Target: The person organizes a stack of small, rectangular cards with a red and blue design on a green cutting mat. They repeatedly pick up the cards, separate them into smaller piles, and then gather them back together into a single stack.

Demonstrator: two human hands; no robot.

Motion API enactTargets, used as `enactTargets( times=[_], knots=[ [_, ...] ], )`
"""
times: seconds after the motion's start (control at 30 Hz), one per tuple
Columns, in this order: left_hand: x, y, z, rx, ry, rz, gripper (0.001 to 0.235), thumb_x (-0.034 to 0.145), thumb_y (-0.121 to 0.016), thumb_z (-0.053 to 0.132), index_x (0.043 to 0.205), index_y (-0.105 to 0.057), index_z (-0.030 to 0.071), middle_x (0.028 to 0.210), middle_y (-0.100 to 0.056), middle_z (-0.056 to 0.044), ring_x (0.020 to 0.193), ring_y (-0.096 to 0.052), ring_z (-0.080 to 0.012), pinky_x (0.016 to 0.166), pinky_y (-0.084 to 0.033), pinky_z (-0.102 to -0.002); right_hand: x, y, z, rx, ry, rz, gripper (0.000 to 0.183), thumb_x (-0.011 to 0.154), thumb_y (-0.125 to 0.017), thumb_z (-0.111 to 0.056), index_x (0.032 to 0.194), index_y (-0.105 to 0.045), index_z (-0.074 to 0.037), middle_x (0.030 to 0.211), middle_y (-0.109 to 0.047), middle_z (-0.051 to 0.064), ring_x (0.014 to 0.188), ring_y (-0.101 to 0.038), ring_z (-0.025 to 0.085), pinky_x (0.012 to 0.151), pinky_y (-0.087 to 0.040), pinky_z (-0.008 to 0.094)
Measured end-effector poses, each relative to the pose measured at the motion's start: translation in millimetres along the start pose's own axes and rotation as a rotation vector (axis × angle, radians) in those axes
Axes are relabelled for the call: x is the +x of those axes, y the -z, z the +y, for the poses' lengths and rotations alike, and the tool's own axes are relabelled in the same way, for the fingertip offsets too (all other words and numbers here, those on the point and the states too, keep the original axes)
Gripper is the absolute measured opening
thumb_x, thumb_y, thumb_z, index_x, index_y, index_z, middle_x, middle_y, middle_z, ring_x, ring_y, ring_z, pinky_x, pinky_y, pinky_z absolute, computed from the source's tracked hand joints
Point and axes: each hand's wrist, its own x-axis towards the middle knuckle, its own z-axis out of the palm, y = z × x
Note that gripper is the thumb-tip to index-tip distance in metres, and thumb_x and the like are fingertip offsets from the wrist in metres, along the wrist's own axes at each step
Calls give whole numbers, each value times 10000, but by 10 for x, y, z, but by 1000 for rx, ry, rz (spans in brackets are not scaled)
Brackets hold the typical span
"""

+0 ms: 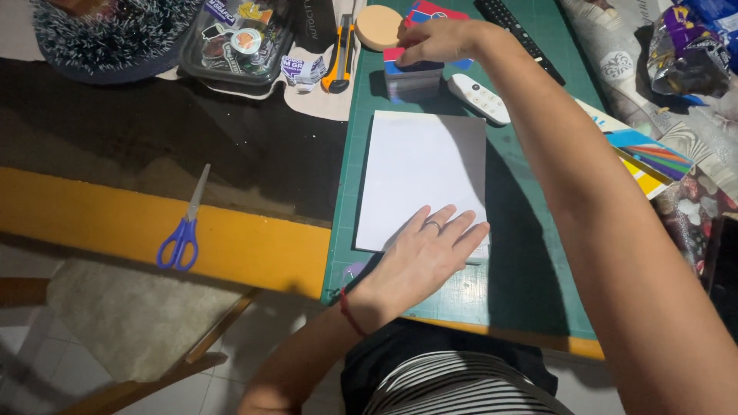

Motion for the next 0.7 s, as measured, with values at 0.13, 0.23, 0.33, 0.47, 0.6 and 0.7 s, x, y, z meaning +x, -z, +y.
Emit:
enactTargets(
  times=[0.13,0.23,0.33,0.47,0.6,0.7],
  knots=[
    [-62,-56,2,55,0,155,573,1025,-679,348,1549,-537,162,1568,-606,-89,1453,-577,-323,1166,-464,-501,-107,89,-139,11,-82,-46,664,1028,-599,-493,1588,-531,-143,1644,-493,144,1525,-435,375,1251,-302,551],
    [-61,-46,2,19,-3,122,566,1021,-686,326,1538,-534,153,1581,-586,-102,1466,-560,-336,1177,-455,-511,-176,142,-199,63,-133,-79,709,996,-630,-500,1610,-495,-171,1603,-510,137,1464,-475,382,1198,-417,498],
    [-78,-71,5,51,3,202,580,984,-727,357,1508,-563,168,1530,-620,-68,1430,-599,-308,1156,-471,-498,-257,200,-262,133,-175,-154,800,992,-649,-448,1687,-359,-178,1619,-491,160,1438,-527,391,1209,-474,490],
    [-87,-89,-3,50,-10,242,553,988,-744,334,1485,-582,151,1516,-636,-96,1404,-617,-323,1130,-497,-497,-286,203,-258,147,-233,-165,872,923,-666,-545,1672,-388,-194,1647,-486,128,1438,-547,362,1250,-429,478],
    [-85,-130,-9,47,-19,247,617,956,-790,362,1498,-584,150,1533,-632,-102,1408,-617,-326,1124,-497,-492,-361,176,-239,186,-313,-142,1018,833,-673,-651,1693,-381,-193,1691,-474,65,1470,-547,284,1268,-409,426],
    [-63,-92,-18,25,-23,163,612,988,-744,355,1532,-555,148,1576,-599,-120,1442,-584,-339,1145,-480,-499,-353,148,-212,227,-331,-126,1036,805,-713,-631,1683,-387,-188,1697,-461,72,1501,-515,291,1277,-409,430]
  ],
)
